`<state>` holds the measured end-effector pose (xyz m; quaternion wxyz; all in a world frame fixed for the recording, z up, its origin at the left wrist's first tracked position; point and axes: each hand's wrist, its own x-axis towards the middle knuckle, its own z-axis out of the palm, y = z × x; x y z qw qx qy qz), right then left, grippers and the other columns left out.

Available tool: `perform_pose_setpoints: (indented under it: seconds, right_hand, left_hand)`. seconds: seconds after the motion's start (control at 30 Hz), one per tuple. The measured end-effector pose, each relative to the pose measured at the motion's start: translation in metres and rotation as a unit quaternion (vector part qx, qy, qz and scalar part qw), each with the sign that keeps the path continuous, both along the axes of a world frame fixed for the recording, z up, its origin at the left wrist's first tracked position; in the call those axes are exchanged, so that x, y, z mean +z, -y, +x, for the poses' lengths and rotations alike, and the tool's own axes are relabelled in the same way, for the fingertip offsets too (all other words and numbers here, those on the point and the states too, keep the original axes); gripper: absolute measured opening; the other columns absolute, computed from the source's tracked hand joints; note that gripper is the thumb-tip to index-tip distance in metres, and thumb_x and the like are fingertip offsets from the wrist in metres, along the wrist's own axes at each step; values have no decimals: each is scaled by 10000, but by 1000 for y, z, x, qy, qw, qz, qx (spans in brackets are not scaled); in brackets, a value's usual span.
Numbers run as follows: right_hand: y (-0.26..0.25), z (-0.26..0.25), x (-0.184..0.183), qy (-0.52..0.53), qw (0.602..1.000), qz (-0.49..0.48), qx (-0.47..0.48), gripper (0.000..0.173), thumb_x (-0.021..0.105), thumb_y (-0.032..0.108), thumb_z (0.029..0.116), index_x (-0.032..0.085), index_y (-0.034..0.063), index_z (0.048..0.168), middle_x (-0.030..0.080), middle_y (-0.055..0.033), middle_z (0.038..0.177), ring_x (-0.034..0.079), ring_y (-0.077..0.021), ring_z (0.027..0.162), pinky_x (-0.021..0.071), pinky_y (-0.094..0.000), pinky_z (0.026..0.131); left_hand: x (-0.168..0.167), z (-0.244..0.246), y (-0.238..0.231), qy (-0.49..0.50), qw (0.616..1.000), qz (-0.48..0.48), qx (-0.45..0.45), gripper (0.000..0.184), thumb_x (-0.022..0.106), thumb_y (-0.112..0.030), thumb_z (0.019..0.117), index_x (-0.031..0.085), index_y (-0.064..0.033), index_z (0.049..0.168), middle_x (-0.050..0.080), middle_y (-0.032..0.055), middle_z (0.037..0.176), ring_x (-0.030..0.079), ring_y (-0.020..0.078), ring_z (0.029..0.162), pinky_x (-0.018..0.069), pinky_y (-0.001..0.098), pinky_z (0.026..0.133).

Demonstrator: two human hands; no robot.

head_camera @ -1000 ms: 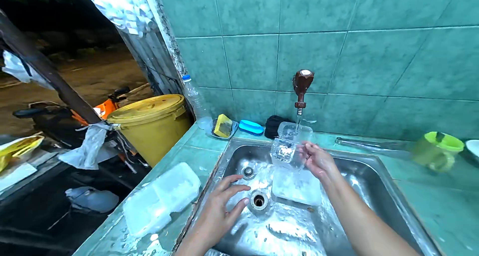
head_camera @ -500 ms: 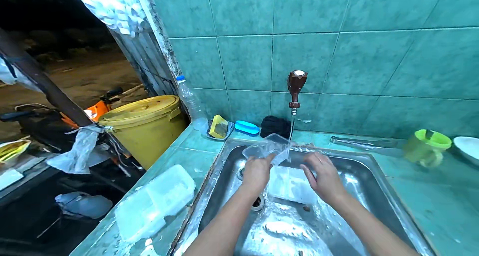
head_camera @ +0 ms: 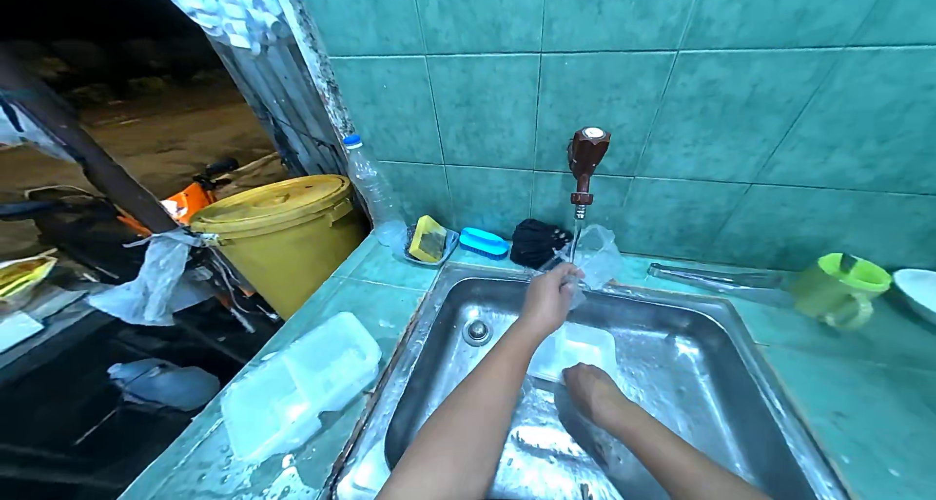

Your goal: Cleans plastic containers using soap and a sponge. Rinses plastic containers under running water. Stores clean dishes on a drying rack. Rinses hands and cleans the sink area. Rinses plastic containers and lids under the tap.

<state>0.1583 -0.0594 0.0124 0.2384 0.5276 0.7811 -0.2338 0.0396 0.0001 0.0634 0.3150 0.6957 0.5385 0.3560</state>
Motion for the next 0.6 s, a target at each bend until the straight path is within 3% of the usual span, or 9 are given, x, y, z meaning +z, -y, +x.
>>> perform_pose_setpoints:
  seconds: [0.1, 0.27, 0.47, 0.6]
  right_hand:
    - [2, -6, 1, 16, 1000, 24, -1, 277, 519, -14, 986, 633, -72, 1232, 637, -276, 1288, 604, -430, 1244, 492, -578, 1014]
    - [0, 0, 2, -14, 998, 57, -12, 280, 488, 2, 1006, 650, -42, 1230, 652, -262, 1263, 617, -429, 1219, 490, -577, 1004]
    - [0, -6, 3, 8, 996, 85, -23, 319, 467, 11, 1010, 660, 1, 1263, 665, -241, 1270, 627, -429, 1207, 496, -593, 981]
    - [-7, 1, 7, 4, 996, 80, -24, 303, 518, 81, 1012, 664, 45, 1274, 662, -236, 1280, 620, -439, 1212, 485, -628, 977]
  left_hand:
    - [2, -1, 2, 210, 973, -92, -32, 296, 496, -33, 1064, 545, -21, 1356, 693, 176, 1108, 715, 231, 886, 589, 386, 835]
    - [2, -12, 3, 441, 872, -212, -9, 336, 455, -78, 1087, 466, -81, 1423, 696, 110, 1073, 693, 151, 815, 571, 296, 772]
    - [0, -28, 15, 534, 812, -236, 15, 304, 429, -78, 1088, 474, -110, 1387, 672, 61, 967, 683, 144, 782, 583, 292, 749]
    - [15, -57, 35, 545, 813, -203, 35, 267, 398, -95, 1095, 489, -138, 1343, 651, 31, 927, 660, 131, 765, 572, 290, 741]
